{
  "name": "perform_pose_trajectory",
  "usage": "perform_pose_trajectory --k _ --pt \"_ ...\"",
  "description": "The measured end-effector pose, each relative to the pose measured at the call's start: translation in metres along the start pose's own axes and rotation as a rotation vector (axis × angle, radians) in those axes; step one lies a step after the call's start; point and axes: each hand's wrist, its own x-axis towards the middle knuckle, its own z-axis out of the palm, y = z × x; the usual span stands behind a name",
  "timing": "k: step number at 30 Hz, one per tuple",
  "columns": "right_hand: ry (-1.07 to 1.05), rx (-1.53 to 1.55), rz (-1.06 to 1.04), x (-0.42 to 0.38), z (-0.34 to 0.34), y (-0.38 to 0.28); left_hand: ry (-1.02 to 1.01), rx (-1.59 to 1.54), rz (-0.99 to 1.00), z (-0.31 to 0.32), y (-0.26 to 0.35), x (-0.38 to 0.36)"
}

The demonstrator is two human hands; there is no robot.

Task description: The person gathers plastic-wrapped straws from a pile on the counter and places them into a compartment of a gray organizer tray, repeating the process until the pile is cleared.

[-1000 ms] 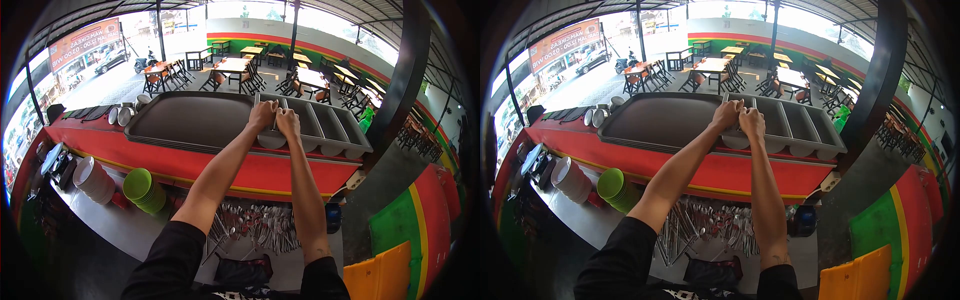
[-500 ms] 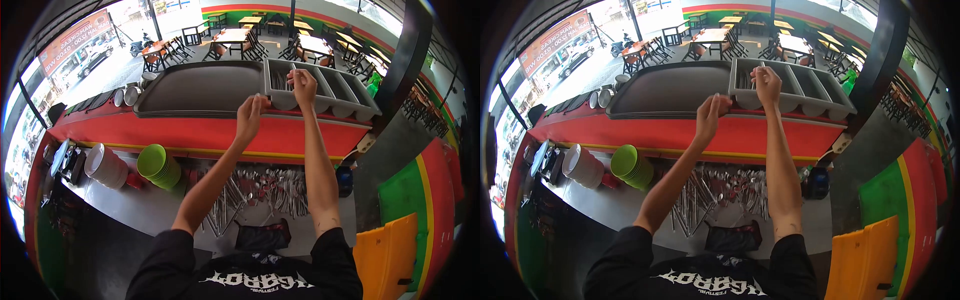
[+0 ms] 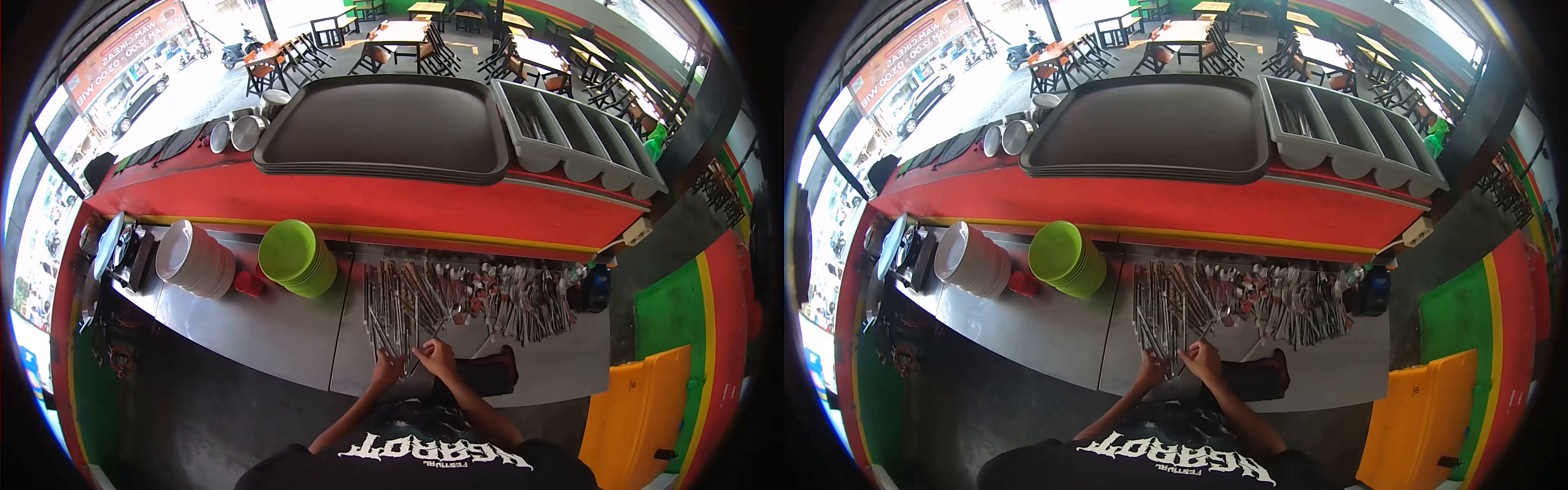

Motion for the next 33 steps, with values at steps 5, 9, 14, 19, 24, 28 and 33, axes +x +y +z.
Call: perform_pose_trajectory --k 5,9,14,19,24,28,33 --pt "-0.156 -0.416 0.127 0.013 0.007 -0.009 -0.164 0.06 -0.042 -0.007 0.002 0.05" --pt "-0.074 -0.413 0.088 0.004 0.033 -0.002 -0.194 0.259 0.2 0.021 -0.041 0.078" --pt "-0.121 -0.377 0.052 0.002 0.039 -0.004 -0.23 0.054 0.05 -0.002 0.01 0.05" --pt "-0.035 -0.24 -0.157 0.0 0.043 0.006 -0.12 0.04 0.08 0.002 0.014 0.05" --pt "-0.009 -0.091 -0.237 0.006 0.051 0.031 -0.057 -0.027 0.128 -0.001 0.021 0.043" --pt "-0.016 0.035 -0.149 0.005 0.05 0.026 -0.03 -0.055 0.124 0.0 0.021 0.037" --pt "-0.049 0.089 0.037 0.004 0.043 0.017 -0.091 -0.14 0.164 0.009 0.009 0.041"
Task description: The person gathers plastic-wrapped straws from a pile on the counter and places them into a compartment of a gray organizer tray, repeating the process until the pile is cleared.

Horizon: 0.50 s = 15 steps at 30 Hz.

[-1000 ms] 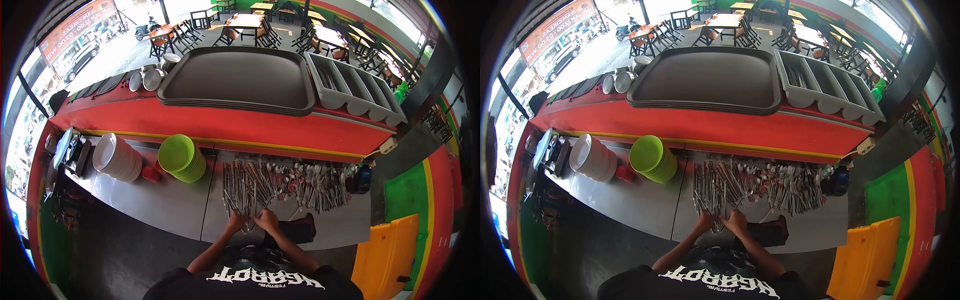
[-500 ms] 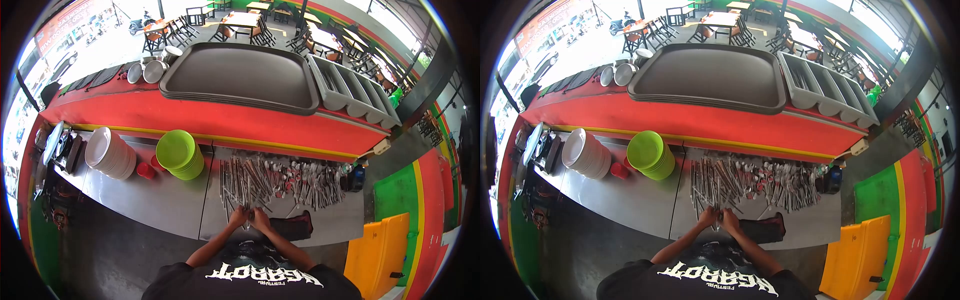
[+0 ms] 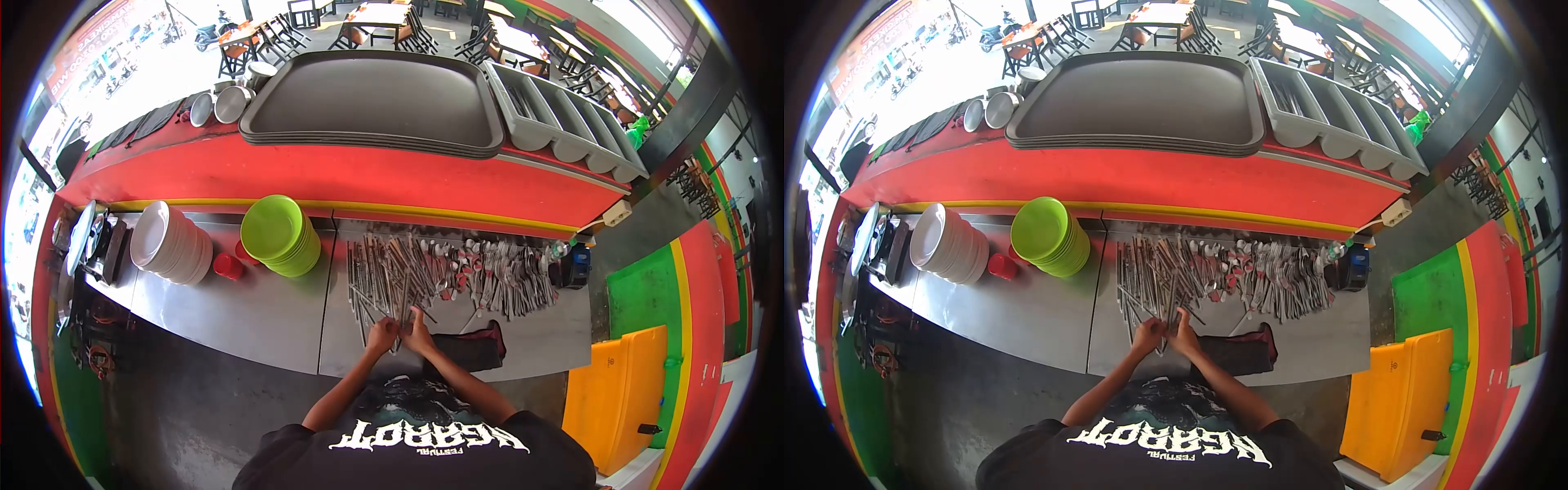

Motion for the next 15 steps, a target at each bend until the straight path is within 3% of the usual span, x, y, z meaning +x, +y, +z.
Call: perform_pose_trajectory --k 3,6,9,12,15 --pt "-0.005 0.343 0.142 -0.002 0.001 -0.001 -0.008 -0.013 0.012 0.0 0.002 -0.001" --pt "0.0 0.48 0.249 0.004 0.004 0.01 -0.059 -0.127 0.046 0.002 0.0 -0.001" --pt "-0.032 0.415 0.222 0.01 -0.001 0.026 -0.127 -0.296 0.037 0.009 -0.004 0.0" --pt "-0.055 0.34 0.136 0.009 -0.006 0.031 -0.093 -0.355 -0.138 0.013 0.006 0.001" --pt "-0.12 0.497 0.145 0.004 -0.02 0.011 0.028 -0.189 -0.132 0.013 0.018 -0.001"
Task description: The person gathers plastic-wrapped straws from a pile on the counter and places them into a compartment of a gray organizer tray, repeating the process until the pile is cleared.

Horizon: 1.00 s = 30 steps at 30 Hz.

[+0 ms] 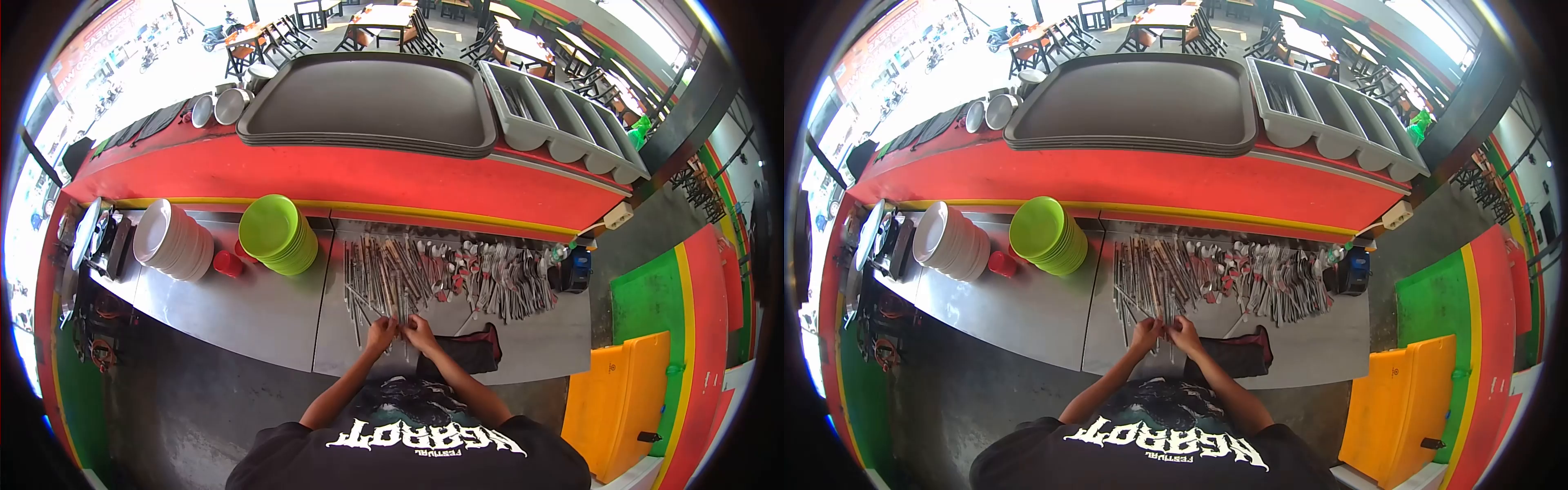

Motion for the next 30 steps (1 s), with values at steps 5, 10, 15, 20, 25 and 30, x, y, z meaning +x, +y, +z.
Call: perform_pose_trajectory --k 5,10,15,20,25,30 --pt "-0.027 0.017 0.051 0.003 -0.011 -0.002 0.013 0.056 0.082 0.005 -0.008 0.004" --pt "0.017 0.081 0.09 0.001 -0.024 -0.006 0.101 0.065 0.018 0.004 -0.004 -0.006" --pt "0.027 0.204 0.124 0.0 -0.038 -0.001 0.63 0.643 0.371 0.004 0.036 -0.034" --pt "-0.116 0.199 -0.122 -0.013 -0.043 -0.018 0.271 -0.19 0.27 0.016 0.053 -0.023" --pt "-0.352 0.12 -0.086 -0.038 -0.049 -0.043 0.261 -0.56 0.212 0.027 0.104 -0.008" --pt "-0.458 0.171 -0.032 -0.06 -0.066 -0.065 0.295 -0.624 0.395 0.042 0.176 -0.018"
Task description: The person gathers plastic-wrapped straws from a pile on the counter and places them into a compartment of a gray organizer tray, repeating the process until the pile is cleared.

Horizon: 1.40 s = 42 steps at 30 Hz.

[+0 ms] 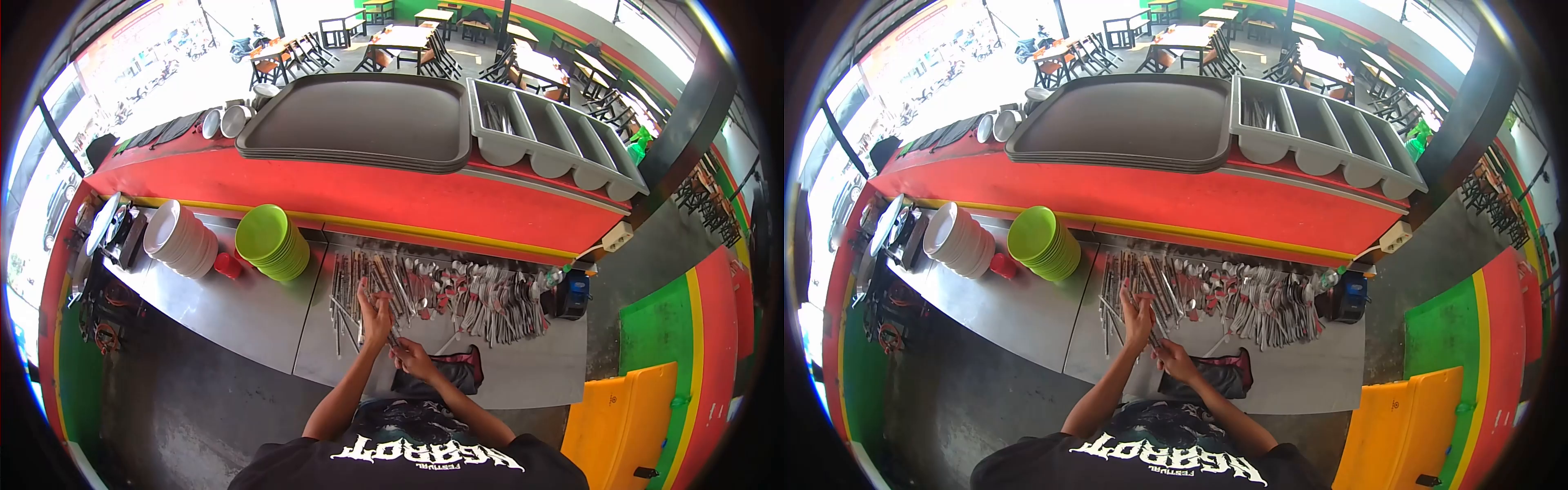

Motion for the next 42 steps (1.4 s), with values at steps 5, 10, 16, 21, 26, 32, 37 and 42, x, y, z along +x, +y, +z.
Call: perform_pose_trajectory --k 5,10,16,21,26,32,37,42 --pt "0.118 0.14 -0.066 -0.026 -0.01 -0.024 -0.092 -0.006 0.019 0.025 -0.013 0.016" --pt "0.22 0.149 -0.115 -0.053 -0.029 -0.037 -0.082 -0.093 0.111 0.068 0.013 0.011" --pt "0.314 0.378 -0.102 -0.071 -0.043 -0.043 -0.184 -0.145 0.098 0.102 0.009 0.009" --pt "0.372 0.429 -0.114 -0.072 -0.054 -0.043 -0.222 -0.02 0.111 0.121 -0.01 -0.001" --pt "0.411 0.411 -0.11 -0.074 -0.06 -0.05 -0.278 -0.017 0.075 0.135 -0.006 -0.012" --pt "0.439 0.451 -0.134 -0.075 -0.062 -0.054 -0.449 0.139 -0.015 0.135 -0.013 -0.017" --pt "0.528 0.398 -0.227 -0.079 -0.046 -0.07 -0.259 0.081 0.147 0.147 0.018 0.009" --pt "0.65 0.364 -0.362 -0.072 -0.042 -0.081 -0.363 0.12 0.054 0.152 0.035 0.02"
